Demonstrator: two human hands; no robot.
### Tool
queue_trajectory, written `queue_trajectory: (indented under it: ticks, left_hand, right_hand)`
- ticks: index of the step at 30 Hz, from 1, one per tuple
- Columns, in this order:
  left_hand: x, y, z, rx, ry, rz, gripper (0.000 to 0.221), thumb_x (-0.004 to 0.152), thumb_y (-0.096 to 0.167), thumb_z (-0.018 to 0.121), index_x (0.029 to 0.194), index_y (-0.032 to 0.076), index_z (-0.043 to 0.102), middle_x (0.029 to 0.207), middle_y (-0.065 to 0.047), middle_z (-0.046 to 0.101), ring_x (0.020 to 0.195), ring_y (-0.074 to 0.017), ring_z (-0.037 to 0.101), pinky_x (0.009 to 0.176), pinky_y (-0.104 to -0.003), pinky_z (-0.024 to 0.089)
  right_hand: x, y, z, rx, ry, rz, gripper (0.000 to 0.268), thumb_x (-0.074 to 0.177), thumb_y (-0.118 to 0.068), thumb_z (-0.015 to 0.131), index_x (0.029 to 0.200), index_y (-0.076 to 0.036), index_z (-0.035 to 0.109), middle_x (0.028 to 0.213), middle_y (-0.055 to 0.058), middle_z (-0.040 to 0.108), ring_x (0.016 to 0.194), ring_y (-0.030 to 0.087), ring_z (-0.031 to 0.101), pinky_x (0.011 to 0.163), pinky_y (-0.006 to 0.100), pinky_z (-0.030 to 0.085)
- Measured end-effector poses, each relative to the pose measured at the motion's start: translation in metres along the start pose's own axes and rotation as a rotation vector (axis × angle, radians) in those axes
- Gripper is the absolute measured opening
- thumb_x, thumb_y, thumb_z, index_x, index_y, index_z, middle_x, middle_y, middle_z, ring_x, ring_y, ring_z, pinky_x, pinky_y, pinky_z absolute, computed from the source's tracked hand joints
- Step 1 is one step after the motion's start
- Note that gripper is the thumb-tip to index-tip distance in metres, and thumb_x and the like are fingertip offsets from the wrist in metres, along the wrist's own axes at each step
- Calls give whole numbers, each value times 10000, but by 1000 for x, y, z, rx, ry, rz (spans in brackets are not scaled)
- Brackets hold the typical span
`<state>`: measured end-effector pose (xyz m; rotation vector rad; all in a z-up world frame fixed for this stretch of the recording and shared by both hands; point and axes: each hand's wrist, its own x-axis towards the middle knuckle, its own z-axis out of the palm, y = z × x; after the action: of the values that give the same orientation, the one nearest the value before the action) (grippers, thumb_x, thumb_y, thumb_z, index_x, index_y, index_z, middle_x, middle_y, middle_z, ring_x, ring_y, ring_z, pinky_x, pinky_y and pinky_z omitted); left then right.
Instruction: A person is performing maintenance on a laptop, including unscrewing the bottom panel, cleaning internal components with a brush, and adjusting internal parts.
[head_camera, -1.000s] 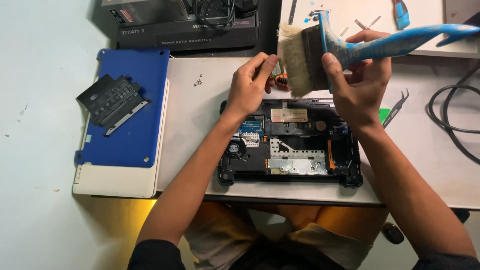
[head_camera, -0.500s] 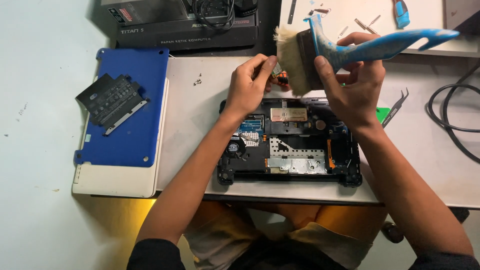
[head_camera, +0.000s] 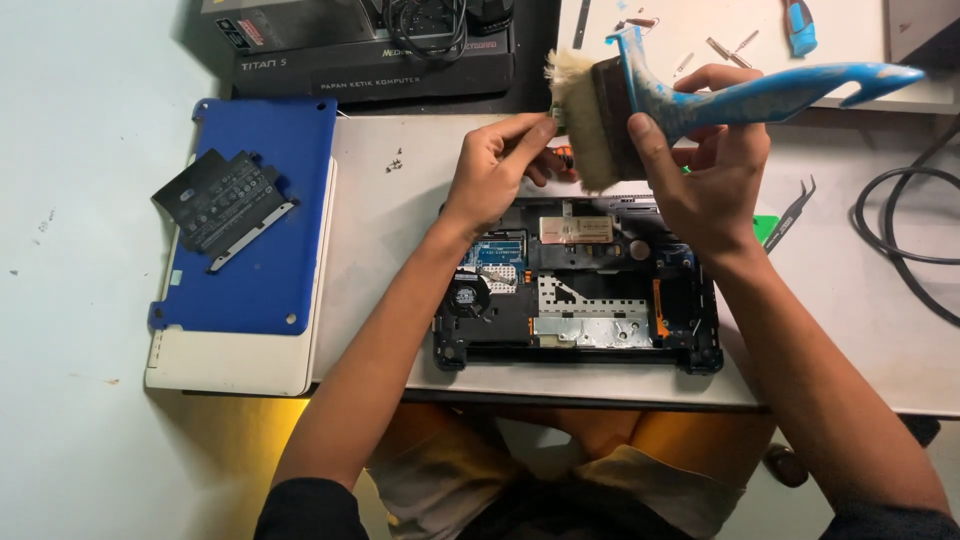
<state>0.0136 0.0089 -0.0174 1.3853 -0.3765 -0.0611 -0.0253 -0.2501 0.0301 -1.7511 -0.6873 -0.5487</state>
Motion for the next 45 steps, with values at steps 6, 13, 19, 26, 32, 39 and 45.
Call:
queue_trajectory:
  ticks: [6, 13, 19, 26, 32, 39, 45]
  left_hand:
    - [2, -4, -3, -107, 15, 55, 363, 1022, 157, 932, 1294, -48, 805, 1148, -176, 877, 861, -190, 814, 753, -296, 669]
    - [2, 1, -3, -128, 14, 45, 339, 1030, 149, 919, 1270, -58, 797, 1076, -168, 877, 822, -196, 832, 756, -306, 682]
    - [2, 0, -4, -144, -61, 53, 407, 1040, 100, 906, 1406, -38, 794, 1121, -201, 906, 862, -271, 906, 815, -328, 767]
    - [3, -7, -6, -90, 16, 69, 400, 1010, 191, 952, 1333, 2, 809, 1245, -188, 898, 812, -240, 883, 705, -296, 649]
    - [2, 1, -5, -162, -89, 33, 372, 1031, 105, 915, 1355, -48, 814, 1134, -190, 903, 854, -227, 855, 831, -320, 750]
    - [5, -4, -5, -86, -41, 41, 359, 1029, 106, 926, 1358, -1, 827, 1266, -188, 894, 874, -236, 882, 741, -292, 710]
    - [4, 0, -4, -131, -88, 42, 440, 1057, 143, 902, 1439, -39, 778, 1317, -224, 877, 911, -293, 910, 790, -315, 746]
  right_hand:
    - [1, -1, -4, 203, 7, 143, 447, 1242, 106, 700, 1499, -96, 395, 1194, 86, 538, 884, 136, 579, 754, 248, 507]
    - [4, 4, -10, 215, -17, 136, 420, 1231, 90, 661, 1499, -104, 402, 1240, 100, 528, 981, 173, 600, 859, 283, 544]
    - [2, -4, -3, 95, 15, 120, 450, 1270, 132, 689, 1523, -74, 379, 1187, 118, 559, 846, 149, 563, 711, 265, 467]
    - [2, -2, -9, 258, -6, 185, 412, 1221, 72, 643, 1491, -119, 398, 1195, 76, 529, 969, 159, 578, 872, 287, 524]
    - [5, 5, -11, 146, 18, 141, 390, 1268, 67, 653, 1504, -86, 381, 1209, 115, 528, 975, 193, 587, 877, 299, 510]
    - [6, -8, -5, 225, 46, 160, 372, 1233, 23, 638, 1485, -103, 396, 1223, 97, 496, 986, 187, 563, 877, 313, 502]
    - [6, -3, -11, 242, 106, 329, 326, 1250, -57, 625, 1481, -179, 430, 1063, -36, 527, 756, 44, 395, 640, 233, 276]
